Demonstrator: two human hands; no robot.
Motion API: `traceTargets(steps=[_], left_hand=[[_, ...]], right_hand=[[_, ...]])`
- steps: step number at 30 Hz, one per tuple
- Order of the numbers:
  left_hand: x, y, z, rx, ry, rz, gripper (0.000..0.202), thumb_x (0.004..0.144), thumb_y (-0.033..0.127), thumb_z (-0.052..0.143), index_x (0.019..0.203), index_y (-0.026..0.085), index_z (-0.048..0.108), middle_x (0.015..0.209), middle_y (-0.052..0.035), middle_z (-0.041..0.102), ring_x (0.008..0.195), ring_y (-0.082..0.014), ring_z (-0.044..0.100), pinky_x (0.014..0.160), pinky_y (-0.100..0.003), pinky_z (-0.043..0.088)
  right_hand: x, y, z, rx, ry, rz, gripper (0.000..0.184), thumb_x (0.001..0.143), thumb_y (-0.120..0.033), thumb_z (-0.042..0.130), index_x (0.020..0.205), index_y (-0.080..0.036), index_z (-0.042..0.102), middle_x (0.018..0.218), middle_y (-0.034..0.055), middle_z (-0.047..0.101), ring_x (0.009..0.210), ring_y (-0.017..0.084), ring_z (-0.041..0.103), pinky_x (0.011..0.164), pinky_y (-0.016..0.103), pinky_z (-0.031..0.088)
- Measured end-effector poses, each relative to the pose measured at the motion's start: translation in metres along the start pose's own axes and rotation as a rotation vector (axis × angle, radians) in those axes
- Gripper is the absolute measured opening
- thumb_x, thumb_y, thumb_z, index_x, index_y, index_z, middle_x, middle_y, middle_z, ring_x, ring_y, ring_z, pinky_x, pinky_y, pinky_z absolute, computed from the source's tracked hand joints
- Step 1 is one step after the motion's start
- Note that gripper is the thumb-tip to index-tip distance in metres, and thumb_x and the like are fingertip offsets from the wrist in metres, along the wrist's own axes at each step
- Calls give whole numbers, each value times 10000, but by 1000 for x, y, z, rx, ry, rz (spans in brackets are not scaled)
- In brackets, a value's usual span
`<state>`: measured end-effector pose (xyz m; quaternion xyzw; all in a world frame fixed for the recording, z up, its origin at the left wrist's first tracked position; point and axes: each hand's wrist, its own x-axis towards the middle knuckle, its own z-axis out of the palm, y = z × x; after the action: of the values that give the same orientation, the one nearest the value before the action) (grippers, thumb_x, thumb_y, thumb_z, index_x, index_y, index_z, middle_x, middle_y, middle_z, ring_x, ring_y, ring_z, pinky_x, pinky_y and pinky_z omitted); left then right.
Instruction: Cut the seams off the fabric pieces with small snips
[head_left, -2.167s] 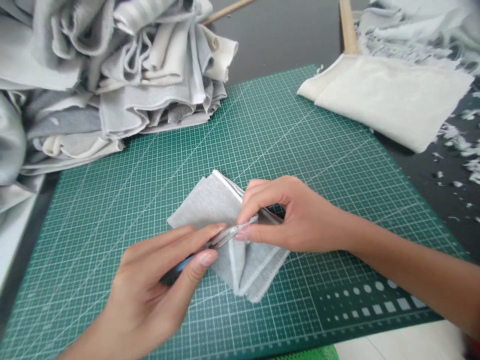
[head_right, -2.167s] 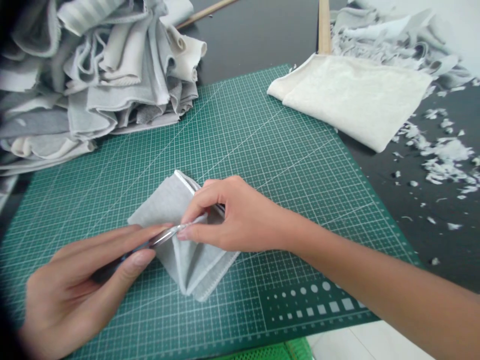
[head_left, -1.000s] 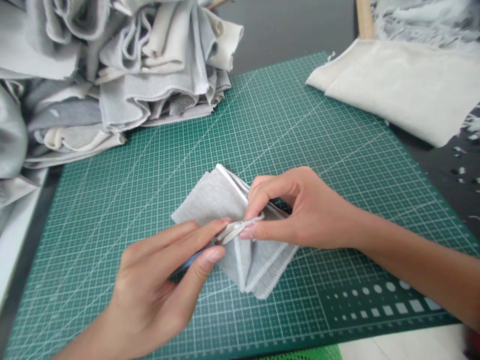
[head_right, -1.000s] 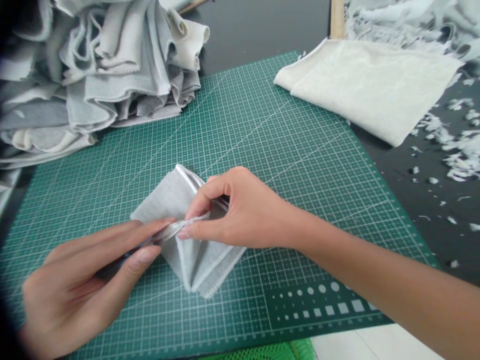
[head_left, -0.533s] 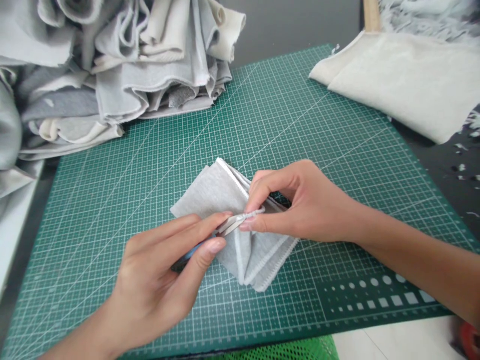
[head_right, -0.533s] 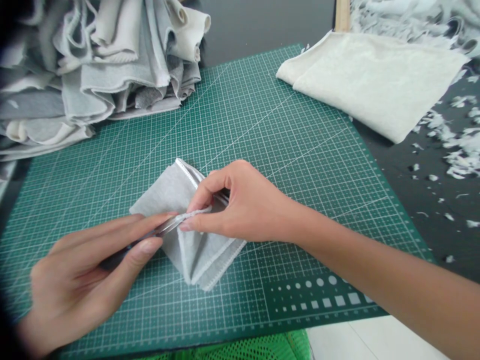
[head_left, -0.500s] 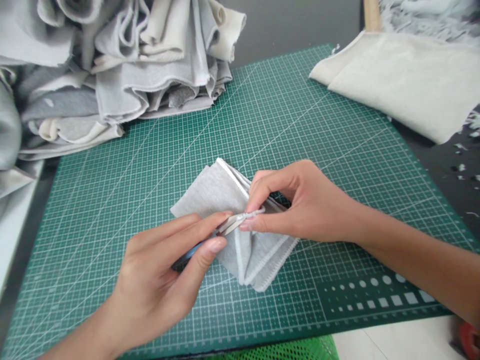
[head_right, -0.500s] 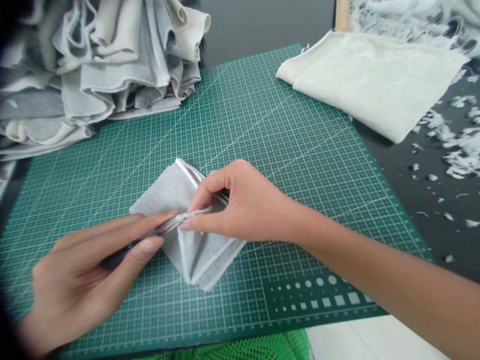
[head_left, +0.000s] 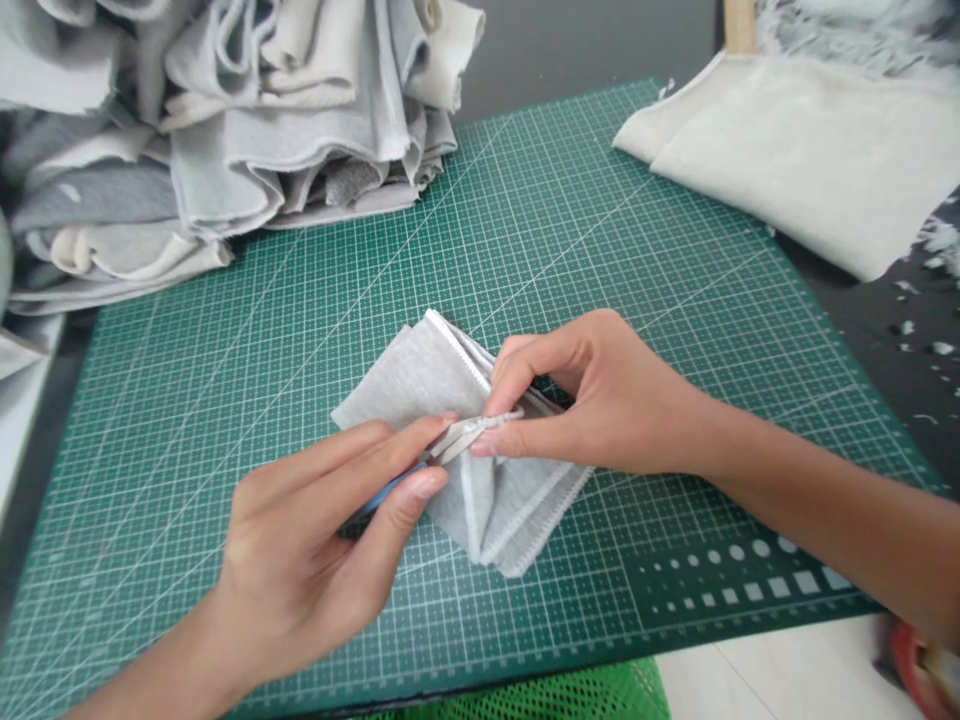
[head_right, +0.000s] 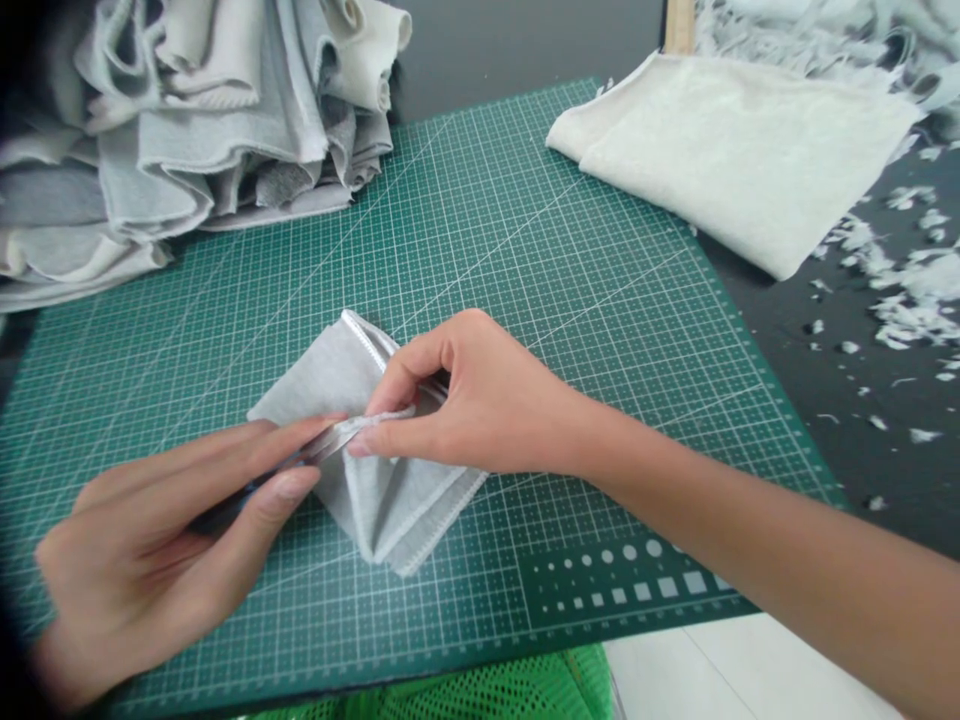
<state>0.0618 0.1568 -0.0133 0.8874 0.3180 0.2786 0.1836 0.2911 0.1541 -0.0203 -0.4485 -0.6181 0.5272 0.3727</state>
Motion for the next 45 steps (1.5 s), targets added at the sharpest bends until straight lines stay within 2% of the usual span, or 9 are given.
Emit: traceTargets(steps=[5,12,18,25,30,36,45], left_hand=[[-1,3,0,13,18,-20,306,843,140,680,1146,177,660,943,33,699,756,-44,645,675,-138,520],[-2,1,-1,3,19,-38,281,846,154,679,1121,207,674,960,44,720,817,-65,662,678,-149,531],[4,2,-2,-41,-55,-60,227,858,180,668,1080,226,682,930,50,737,797,-65,677,651,-146,530],[2,0,-9,-42,-61,-84,263,868,228,658,1130,254,658,914,42,724,785,-87,672,607,-175,529],[1,-1,-8,-38,-59,-79,293,861,239,671,1153,234,655,880,25,720,804,-94,674,604,-171,524],[1,-1,-3,-70,-72,-77,300,858,185,665,1157,210,658,980,-10,734,834,-122,691,644,-209,552],[2,0,-2,-76,-55,-46,282,856,157,659,1135,196,667,907,-21,740,789,-144,696,541,-224,532]], right_hand=[[-1,1,1,-18,33,-1,112,694,-197,803,696,-110,733,692,32,696,623,112,591,545,228,449],[-1,3,2,-66,42,-20,119,711,-230,794,706,-126,736,713,32,692,623,115,575,530,237,434],[-1,5,2,-60,31,-40,143,709,-240,800,720,-112,736,712,41,689,632,121,588,551,248,455],[-1,4,1,-30,23,-44,131,701,-225,808,717,-117,737,710,34,688,636,117,588,567,250,463],[0,4,1,-20,19,-56,127,692,-203,814,717,-105,737,698,31,685,627,108,582,564,241,459],[0,4,2,-36,27,-44,124,695,-221,810,709,-121,739,694,23,687,617,103,577,554,234,451],[0,3,3,-43,34,-29,132,700,-234,802,697,-123,731,687,25,679,604,101,566,539,237,435]])
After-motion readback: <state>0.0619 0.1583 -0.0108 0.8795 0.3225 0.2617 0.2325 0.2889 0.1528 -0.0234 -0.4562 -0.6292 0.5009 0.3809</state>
